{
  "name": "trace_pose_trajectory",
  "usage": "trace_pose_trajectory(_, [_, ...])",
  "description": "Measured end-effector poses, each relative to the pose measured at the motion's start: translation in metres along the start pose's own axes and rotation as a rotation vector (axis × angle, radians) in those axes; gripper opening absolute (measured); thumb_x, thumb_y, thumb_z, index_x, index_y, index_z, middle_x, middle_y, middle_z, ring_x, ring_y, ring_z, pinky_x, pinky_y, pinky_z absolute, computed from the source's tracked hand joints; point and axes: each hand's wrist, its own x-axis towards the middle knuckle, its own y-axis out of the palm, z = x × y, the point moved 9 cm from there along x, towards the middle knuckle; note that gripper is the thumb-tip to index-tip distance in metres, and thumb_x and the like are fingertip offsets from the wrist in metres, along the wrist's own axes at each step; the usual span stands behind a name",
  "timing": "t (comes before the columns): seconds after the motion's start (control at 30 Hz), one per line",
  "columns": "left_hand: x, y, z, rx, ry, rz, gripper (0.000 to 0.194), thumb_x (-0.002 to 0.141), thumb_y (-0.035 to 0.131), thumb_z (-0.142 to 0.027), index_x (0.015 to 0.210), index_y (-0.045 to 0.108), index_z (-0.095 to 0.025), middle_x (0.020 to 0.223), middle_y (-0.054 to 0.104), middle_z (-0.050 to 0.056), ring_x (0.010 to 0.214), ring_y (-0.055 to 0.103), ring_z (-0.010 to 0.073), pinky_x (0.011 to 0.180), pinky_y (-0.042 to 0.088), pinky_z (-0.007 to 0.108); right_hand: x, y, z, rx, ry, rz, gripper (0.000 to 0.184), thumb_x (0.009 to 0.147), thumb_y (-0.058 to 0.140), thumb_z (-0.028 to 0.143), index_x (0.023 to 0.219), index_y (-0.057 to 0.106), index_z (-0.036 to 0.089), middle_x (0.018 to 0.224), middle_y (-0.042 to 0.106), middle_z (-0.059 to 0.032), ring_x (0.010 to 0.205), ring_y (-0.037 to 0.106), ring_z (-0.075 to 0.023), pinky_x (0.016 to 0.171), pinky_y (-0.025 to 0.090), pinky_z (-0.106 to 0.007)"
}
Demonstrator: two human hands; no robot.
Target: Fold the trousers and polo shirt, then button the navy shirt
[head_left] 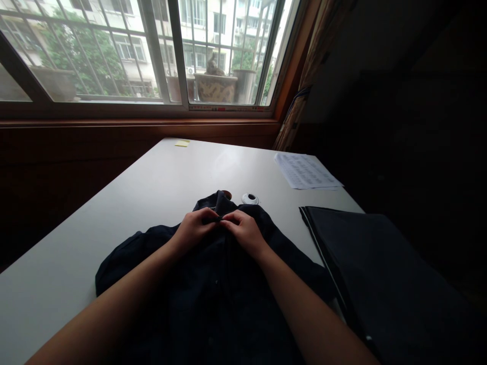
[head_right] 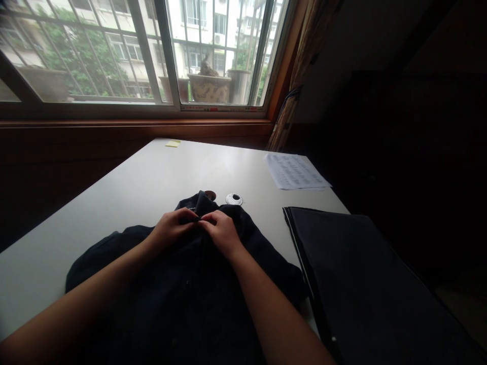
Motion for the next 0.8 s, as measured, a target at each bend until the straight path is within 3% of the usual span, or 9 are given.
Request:
trace_pose_trajectory(0.2, [-0.0002,-0.0007,0.0011,-0.012,-0.003,0.0,0.018,0.084,0.068,-0.036,0.097,0.073,-0.024,0.095,0.077,0.002,0.088,0.072,0.0213,0.078,0.055,0.03,-0.0023,-0.0009,0.0054,-0.038,-0.073,-0.042,0.008,0.084,0.071,0.027,0.087,0.074,0.021,0.091,0.072,-0.0037,0.089,0.066,-0.0191,0.084,0.05,-0.031])
trace_pose_trajectory(0.5, [-0.0004,-0.0018,0.0058,-0.028,-0.018,-0.01,0.019,0.084,0.069,-0.036,0.097,0.072,-0.024,0.096,0.076,0.002,0.09,0.071,0.0213,0.079,0.054,0.03,-0.0033,-0.0015,0.0057,-0.047,-0.118,-0.038,0.011,0.082,0.073,0.03,0.087,0.072,0.02,0.086,0.068,-0.0024,0.078,0.063,-0.0165,0.072,0.049,-0.028])
trace_pose_trajectory(0.8, [0.0006,-0.0024,0.0061,-0.049,-0.041,-0.016,0.019,0.084,0.068,-0.038,0.098,0.072,-0.024,0.097,0.077,0.002,0.09,0.071,0.0217,0.08,0.055,0.031,-0.0052,-0.0024,0.0107,-0.065,-0.125,-0.041,0.009,0.081,0.071,0.027,0.086,0.07,0.02,0.086,0.067,-0.0018,0.075,0.06,-0.0157,0.069,0.049,-0.028])
